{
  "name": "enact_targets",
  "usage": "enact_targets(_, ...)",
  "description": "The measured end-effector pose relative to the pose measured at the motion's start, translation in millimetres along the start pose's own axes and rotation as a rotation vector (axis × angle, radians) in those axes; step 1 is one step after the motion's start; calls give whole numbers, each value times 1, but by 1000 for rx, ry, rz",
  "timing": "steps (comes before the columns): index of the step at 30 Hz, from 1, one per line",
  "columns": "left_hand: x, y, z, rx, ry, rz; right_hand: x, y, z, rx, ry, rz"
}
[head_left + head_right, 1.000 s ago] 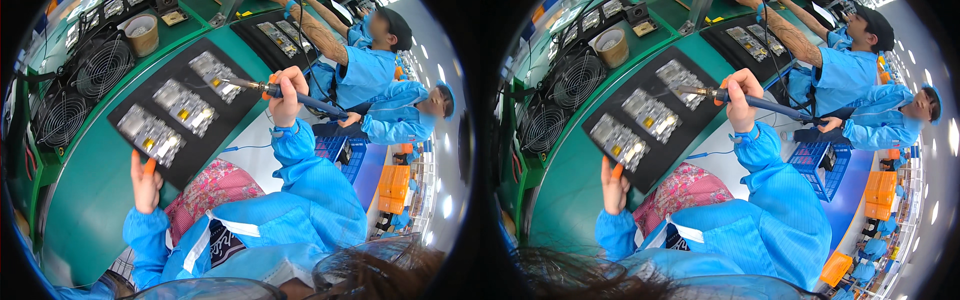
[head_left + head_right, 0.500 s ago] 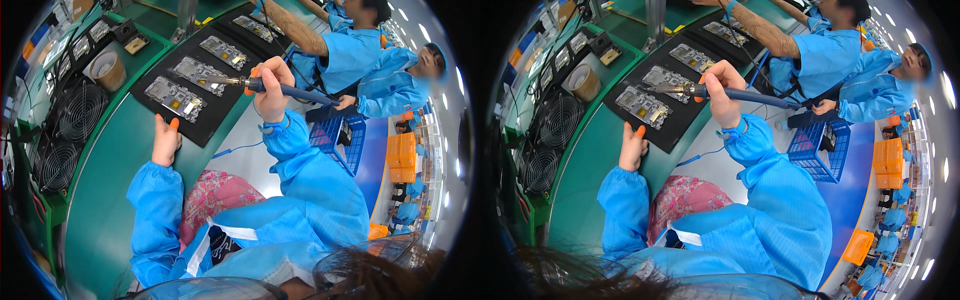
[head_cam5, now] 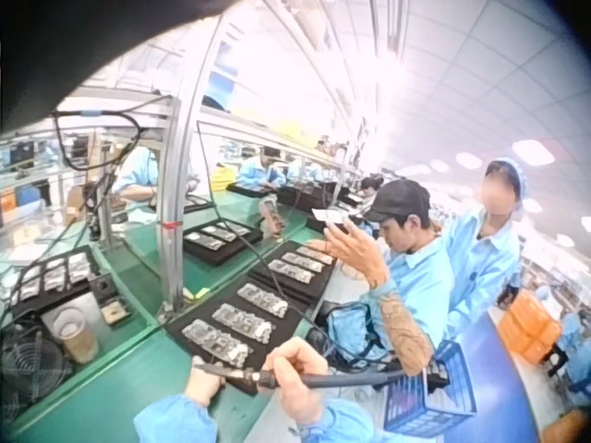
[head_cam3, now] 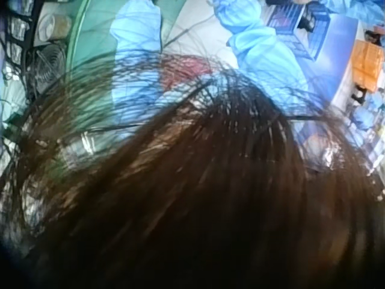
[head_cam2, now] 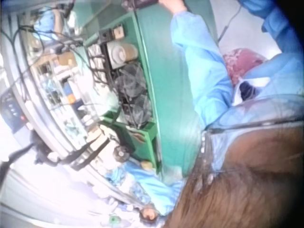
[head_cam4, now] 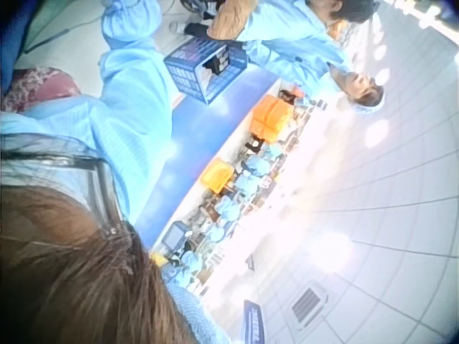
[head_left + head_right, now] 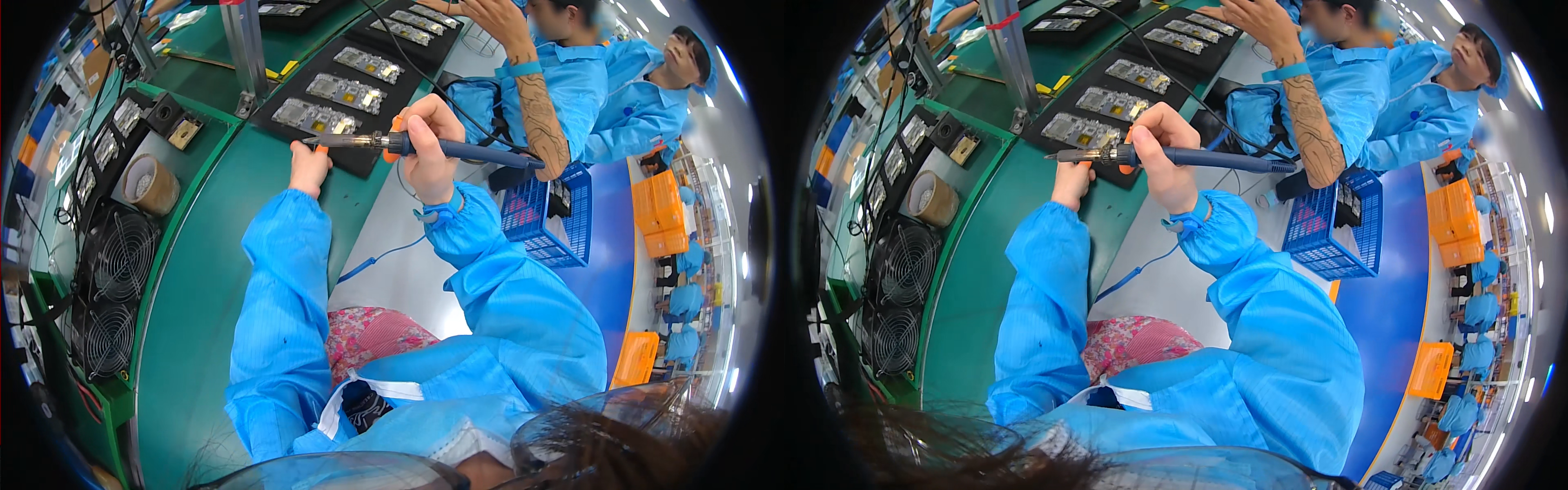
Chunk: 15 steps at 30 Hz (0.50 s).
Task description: The person solders components onto circuit boards using a soldering iron and solder wire, pushes the tray of boards down the assembly line, and solders additional circuit boards.
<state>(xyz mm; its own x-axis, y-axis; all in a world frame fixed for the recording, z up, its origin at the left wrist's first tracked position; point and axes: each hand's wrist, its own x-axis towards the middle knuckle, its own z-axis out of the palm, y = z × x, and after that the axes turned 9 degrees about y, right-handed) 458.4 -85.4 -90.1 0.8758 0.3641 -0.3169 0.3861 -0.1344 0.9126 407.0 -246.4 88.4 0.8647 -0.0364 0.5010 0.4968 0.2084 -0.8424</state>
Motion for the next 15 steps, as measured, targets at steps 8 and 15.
enact_targets(8,5,4,21,-165,-134,135,-3,-5,-4,15,38,21)
enact_targets(15,-89,-19,-29,-2,-124,432,-14,12,13,138,-64,41)
